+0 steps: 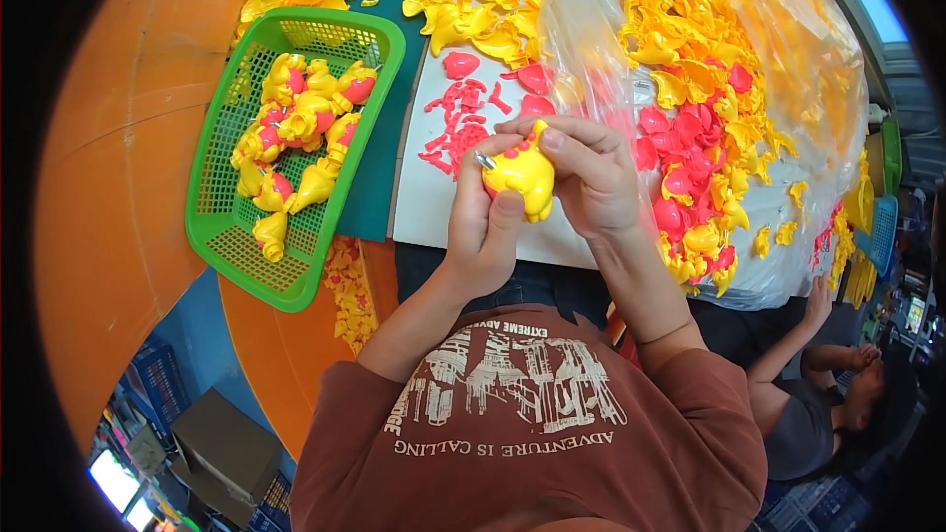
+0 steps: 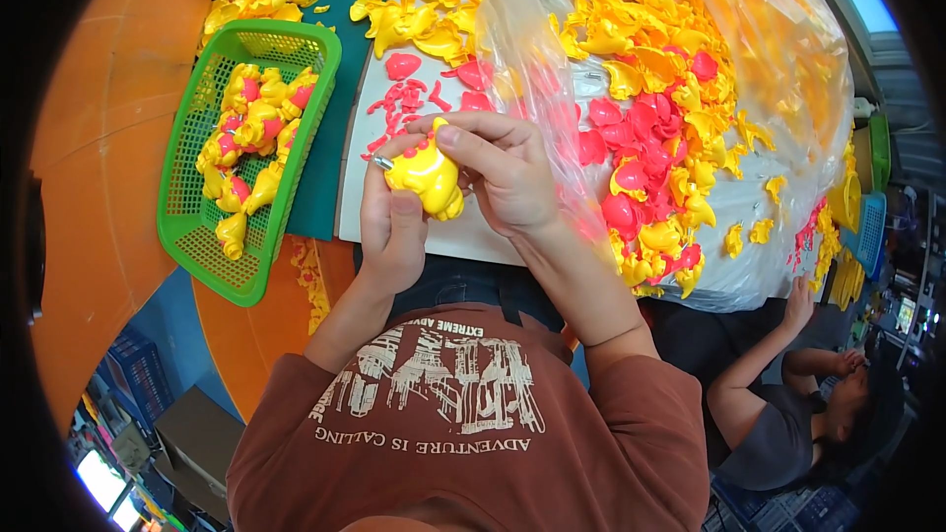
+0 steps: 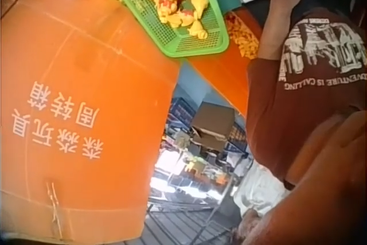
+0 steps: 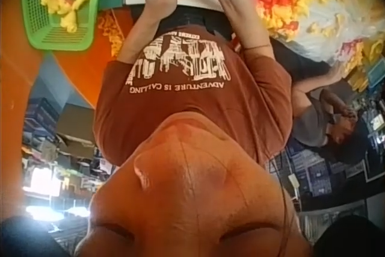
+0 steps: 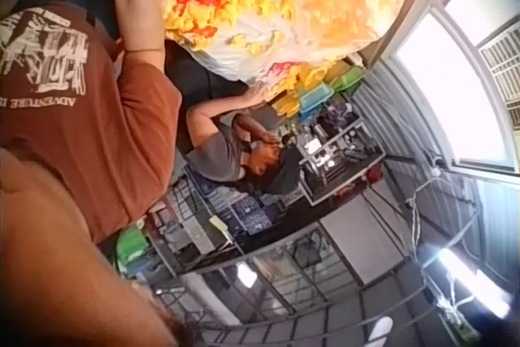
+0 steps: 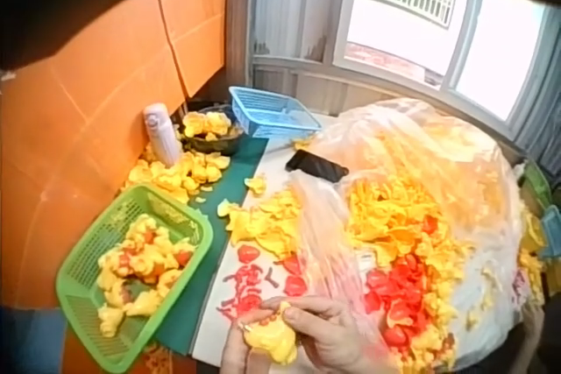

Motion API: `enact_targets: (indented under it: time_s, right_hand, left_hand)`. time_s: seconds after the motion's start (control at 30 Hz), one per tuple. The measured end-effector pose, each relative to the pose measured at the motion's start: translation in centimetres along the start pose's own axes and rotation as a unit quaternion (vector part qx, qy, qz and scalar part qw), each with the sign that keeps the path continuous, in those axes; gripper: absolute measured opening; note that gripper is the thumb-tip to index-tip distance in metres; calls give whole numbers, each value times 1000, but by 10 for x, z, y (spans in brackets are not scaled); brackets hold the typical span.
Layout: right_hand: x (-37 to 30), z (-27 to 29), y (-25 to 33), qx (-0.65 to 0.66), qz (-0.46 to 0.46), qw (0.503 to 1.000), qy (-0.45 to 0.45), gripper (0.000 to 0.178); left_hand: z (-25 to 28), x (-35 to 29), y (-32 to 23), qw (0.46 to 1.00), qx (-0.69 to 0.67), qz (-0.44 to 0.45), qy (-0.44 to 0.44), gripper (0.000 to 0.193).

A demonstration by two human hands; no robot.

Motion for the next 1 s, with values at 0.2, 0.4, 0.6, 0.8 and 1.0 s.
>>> enact_targets:
  time_s: [0.2,0.4,0.6,0.8,1.0]
  right_hand:
    - [5,-10,2,1,25,999,-48,21]
    - [12,6,-3,-71,108,989,-72,20]
    - [17,2,-8,-13,-25,995,-91,31]
    - [10,-3,3,-114,5,991,74,58]
    - [12,5,2,-109,1,987,116,60]
  left_hand:
    - [8,8,0,998,-54,22,-27,49]
    - [7,8,4,992,-106,64,-16,53]
    - [21,7,14,972,-161,137,-100,48]
    - [25,8,11,970,-174,153,-70,45]
    - [21,6,9,977,-142,147,-53,43]
Point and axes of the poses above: each hand's wrist, its own x-axis towards the middle knuckle, its own z-axis out of the back of the hand, y = z × x, the point moved 5 cm from there along x, towards the middle knuckle, and after that the axes turned 4 degrees about -z, right-handed, at the moved point
